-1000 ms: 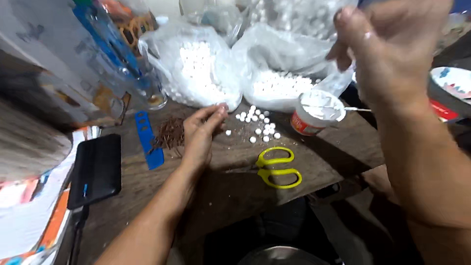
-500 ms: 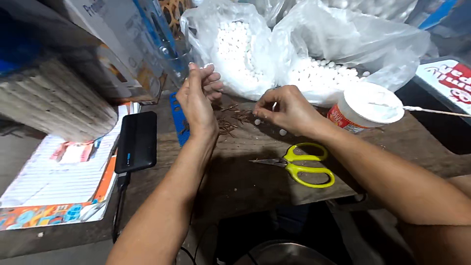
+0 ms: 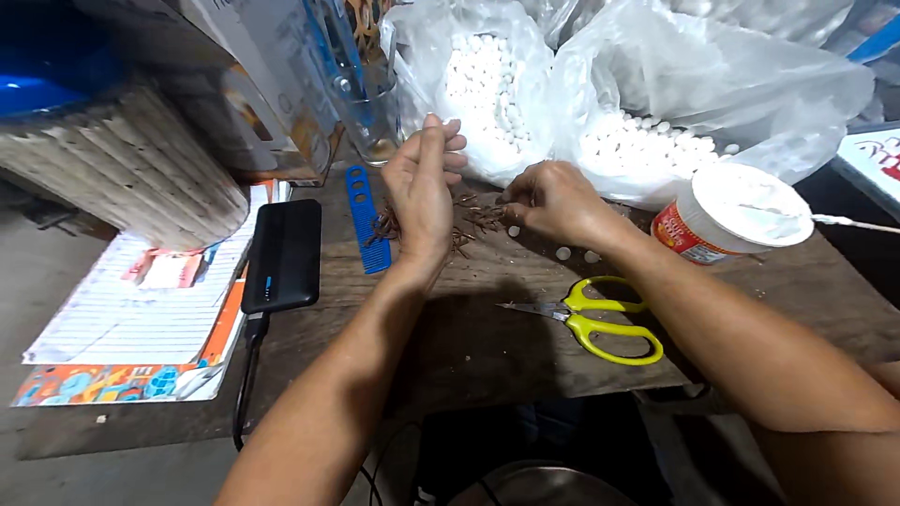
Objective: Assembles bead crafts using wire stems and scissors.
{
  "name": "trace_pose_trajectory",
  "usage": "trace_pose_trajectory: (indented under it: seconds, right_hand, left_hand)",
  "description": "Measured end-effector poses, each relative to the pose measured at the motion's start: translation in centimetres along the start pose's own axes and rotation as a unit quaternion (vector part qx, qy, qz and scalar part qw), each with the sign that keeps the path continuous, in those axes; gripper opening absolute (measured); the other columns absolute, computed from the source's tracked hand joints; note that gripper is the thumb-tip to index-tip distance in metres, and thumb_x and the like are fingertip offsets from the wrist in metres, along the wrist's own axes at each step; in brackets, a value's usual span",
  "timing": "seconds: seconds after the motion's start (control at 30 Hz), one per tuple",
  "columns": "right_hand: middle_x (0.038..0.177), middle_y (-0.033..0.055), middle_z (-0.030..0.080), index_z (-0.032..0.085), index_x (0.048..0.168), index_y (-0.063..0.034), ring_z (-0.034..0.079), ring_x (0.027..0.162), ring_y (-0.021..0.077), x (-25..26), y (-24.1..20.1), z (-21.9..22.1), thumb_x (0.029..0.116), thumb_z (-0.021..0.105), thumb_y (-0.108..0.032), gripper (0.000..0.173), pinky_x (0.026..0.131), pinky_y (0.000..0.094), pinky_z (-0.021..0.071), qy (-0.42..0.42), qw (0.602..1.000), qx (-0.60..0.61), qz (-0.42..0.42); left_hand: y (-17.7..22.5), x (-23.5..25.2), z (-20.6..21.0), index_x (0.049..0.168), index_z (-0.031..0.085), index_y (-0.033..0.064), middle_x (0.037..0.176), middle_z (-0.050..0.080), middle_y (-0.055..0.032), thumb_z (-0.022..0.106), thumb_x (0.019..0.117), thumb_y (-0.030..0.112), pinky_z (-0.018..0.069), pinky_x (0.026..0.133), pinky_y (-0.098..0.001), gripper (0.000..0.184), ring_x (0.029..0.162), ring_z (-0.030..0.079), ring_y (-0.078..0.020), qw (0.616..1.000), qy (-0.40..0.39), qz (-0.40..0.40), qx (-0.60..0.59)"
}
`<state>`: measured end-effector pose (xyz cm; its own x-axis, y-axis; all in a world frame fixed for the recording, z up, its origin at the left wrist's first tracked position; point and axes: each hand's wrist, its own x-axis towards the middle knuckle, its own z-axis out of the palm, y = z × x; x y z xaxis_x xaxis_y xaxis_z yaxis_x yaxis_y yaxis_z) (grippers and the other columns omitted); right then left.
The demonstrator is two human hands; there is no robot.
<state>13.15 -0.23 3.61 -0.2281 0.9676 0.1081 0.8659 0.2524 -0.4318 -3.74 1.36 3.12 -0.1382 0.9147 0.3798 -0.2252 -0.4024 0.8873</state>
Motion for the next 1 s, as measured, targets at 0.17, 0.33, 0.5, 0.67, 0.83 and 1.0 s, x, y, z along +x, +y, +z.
trace_pose_trajectory:
  seconds: [0.17,0.33,0.5,0.67,0.83,1.0]
  right_hand:
    - [0.089,0.0184,0.069,0.075,0.094,0.0012,0.067,0.087,0.0361,0.4,0.4,0.6,0.0966,0.064,-0.011,0.017,0.076,0.0576,0.0502,0.033,0.999,-0.011,-0.031]
    - [0.084,0.0089,0.067,0.076,0.093,-0.0025,0.06,0.073,0.0156,0.0,0.4,-1.3,0.0945,0.068,-0.012,0.012,0.071,0.0382,0.0498,0.132,0.985,0.08,-0.073]
    - [0.078,0.0,0.064,0.073,0.09,-0.0048,0.054,0.063,-0.0003,-1.0,0.8,-2.0,0.0944,0.068,-0.012,0.01,0.061,0.0186,0.0459,0.121,0.978,0.146,-0.088]
    - [0.07,-0.0044,0.062,0.072,0.086,-0.0044,0.053,0.059,-0.0047,-1.8,1.2,-2.7,0.0935,0.069,-0.008,0.008,0.058,0.0137,0.0456,0.097,0.971,0.21,-0.063]
    - [0.067,-0.0057,0.06,0.072,0.084,-0.006,0.051,0.057,-0.0049,-2.2,1.3,-3.0,0.0928,0.069,-0.007,0.009,0.055,0.0137,0.0434,0.08,0.971,0.217,-0.053]
    - [0.069,-0.0054,0.062,0.072,0.084,-0.0066,0.054,0.06,-0.0045,-2.6,1.4,-3.3,0.0945,0.069,-0.009,0.011,0.057,0.0139,0.0447,0.084,0.966,0.241,-0.052]
  left_hand:
    - [-0.2,0.1,-0.1,0.101,0.069,0.0015,0.087,0.071,0.0017,0.042,0.1098,0.015,0.0529,0.065,-0.0191,0.031,0.073,0.065,-0.0029,0.999,-0.019,0.017,0.021]
    - [-0.3,0.2,-0.4,0.104,0.068,-0.0049,0.099,0.07,-0.0044,0.053,0.1028,0.006,0.0534,0.08,-0.0197,0.018,0.089,0.065,-0.0007,0.989,-0.068,0.102,0.088]
    - [-0.7,0.0,-1.0,0.102,0.075,-0.0046,0.122,0.069,-0.0194,0.054,0.0891,-0.006,0.0509,0.096,-0.0297,0.024,0.113,0.065,-0.0186,0.921,-0.215,0.236,0.223]
    - [-0.1,-0.9,-1.3,0.097,0.076,-0.0011,0.128,0.067,-0.0182,0.061,0.086,-0.007,0.0482,0.101,-0.0428,0.02,0.119,0.062,-0.0279,0.877,-0.287,0.269,0.276]
    - [-0.8,-0.8,-1.1,0.093,0.076,-0.0012,0.108,0.073,-0.0139,0.059,0.086,-0.002,0.0531,0.089,-0.0239,0.019,0.1,0.068,-0.012,0.88,-0.325,0.26,0.23]
    - [-0.8,-1.4,-1.0,0.096,0.073,-0.0022,0.098,0.072,-0.01,0.07,0.0892,-0.002,0.0552,0.084,-0.0206,0.008,0.092,0.068,-0.0073,0.894,-0.32,0.223,0.219]
